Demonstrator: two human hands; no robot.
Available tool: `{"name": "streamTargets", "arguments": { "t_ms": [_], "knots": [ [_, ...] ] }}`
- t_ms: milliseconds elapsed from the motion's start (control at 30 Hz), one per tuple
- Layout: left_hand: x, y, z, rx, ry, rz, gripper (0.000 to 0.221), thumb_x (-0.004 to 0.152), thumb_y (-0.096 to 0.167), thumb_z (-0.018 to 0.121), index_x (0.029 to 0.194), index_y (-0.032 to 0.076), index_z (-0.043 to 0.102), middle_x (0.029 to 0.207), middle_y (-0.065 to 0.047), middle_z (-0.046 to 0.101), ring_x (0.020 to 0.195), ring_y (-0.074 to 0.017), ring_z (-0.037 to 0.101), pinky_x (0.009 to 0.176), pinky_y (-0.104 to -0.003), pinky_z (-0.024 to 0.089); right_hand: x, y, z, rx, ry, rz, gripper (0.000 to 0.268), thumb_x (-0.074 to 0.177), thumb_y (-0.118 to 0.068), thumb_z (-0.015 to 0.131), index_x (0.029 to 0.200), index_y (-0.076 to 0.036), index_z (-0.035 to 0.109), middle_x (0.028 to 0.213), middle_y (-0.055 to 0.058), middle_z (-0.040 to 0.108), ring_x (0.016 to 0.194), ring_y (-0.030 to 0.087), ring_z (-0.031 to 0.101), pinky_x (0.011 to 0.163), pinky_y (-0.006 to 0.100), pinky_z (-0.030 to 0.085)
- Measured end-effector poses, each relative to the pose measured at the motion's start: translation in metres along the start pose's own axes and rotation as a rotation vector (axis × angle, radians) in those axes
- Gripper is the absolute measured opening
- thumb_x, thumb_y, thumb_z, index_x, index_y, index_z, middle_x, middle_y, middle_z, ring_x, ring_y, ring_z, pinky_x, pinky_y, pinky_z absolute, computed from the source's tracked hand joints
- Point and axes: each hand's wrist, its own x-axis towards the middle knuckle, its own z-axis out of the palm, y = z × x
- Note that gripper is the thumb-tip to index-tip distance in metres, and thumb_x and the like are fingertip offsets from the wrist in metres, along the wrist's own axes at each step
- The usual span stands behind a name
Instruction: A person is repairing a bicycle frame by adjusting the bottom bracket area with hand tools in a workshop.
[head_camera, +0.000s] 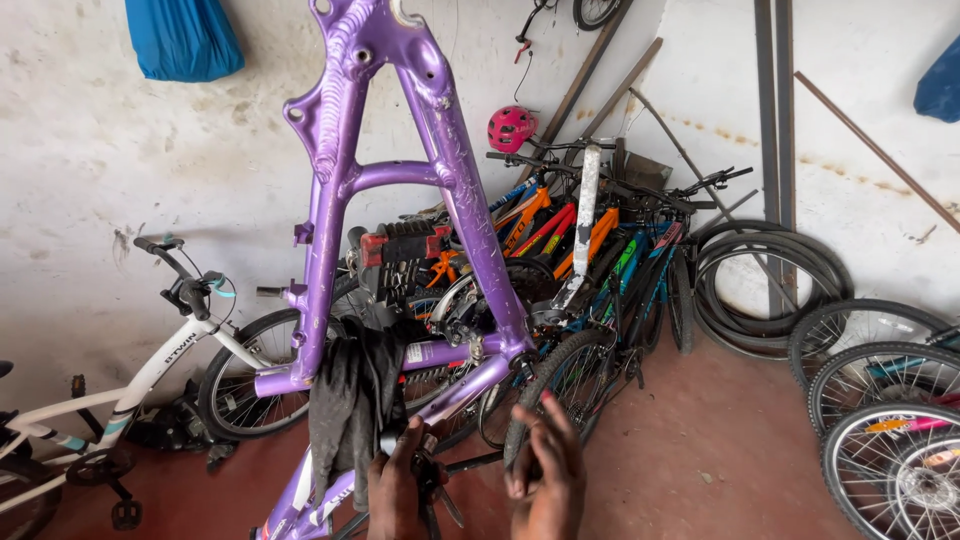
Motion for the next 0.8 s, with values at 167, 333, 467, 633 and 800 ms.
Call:
{"name": "streamTargets", "arguments": {
  "t_ms": [167, 333, 467, 633, 800],
  "knots": [
    [0.008, -0.009, -0.006, 0.004, 0.012, -0.019, 0.038, 0.084, 0.030, 0.063, 0.094, -0.007, 0.062, 0.052, -0.018, 0.049, 0.043, -0.0245, 0.046, 0.041, -0.031, 0.027, 0.000, -0.039, 0.024, -0.178, 0.064, -0.001, 0.056, 0.082, -0.014, 0.049, 0.135, -0.001, 0.043, 0.113, 0.013, 0.062, 0.041, 0.010, 0.035, 0.036, 0.027, 0.029],
    [0.006, -0.012, -0.009, 0.016, -0.023, 0.004, 0.041, 0.084, 0.031, 0.062, 0.088, -0.010, 0.065, 0.049, -0.018, 0.047, 0.036, -0.0222, 0.039, 0.036, -0.030, 0.023, 0.009, -0.055, 0.029, -0.392, 0.043, 0.036, 0.040, 0.093, -0.012, 0.039, 0.128, -0.005, 0.058, 0.087, 0.013, 0.066, 0.041, 0.010, 0.032, 0.036, 0.026, 0.027],
    [-0.006, -0.004, -0.005, 0.149, 0.024, -0.051, 0.046, 0.087, 0.036, 0.058, 0.092, -0.006, 0.077, 0.047, -0.017, 0.048, 0.037, -0.0195, 0.034, 0.039, -0.030, 0.023, 0.023, -0.042, 0.014, -0.779, -0.098, -0.194, 0.039, 0.091, -0.019, 0.045, 0.127, -0.016, 0.059, 0.074, 0.003, 0.068, 0.042, 0.007, 0.037, 0.037, 0.024, 0.030],
    [0.006, -0.017, -0.009, 0.094, 0.044, -0.068, 0.044, 0.083, 0.035, 0.062, 0.090, -0.008, 0.072, 0.053, -0.020, 0.054, 0.041, -0.0234, 0.045, 0.041, -0.030, 0.024, 0.021, -0.051, 0.012, -0.895, -0.169, -0.351, 0.034, 0.090, -0.016, 0.045, 0.118, -0.014, 0.066, 0.069, 0.001, 0.064, 0.046, 0.008, 0.037, 0.043, 0.025, 0.031],
    [0.019, -0.034, -0.015, 0.078, 0.109, -0.081, 0.042, 0.082, 0.034, 0.066, 0.091, -0.007, 0.059, 0.053, -0.019, 0.052, 0.041, -0.0259, 0.049, 0.039, -0.030, 0.027, 0.041, -0.039, -0.001, -0.793, -0.239, -0.272, 0.035, 0.092, -0.019, 0.044, 0.123, -0.012, 0.060, 0.067, 0.004, 0.063, 0.036, 0.005, 0.035, 0.028, 0.021, 0.026]
  ]
}}
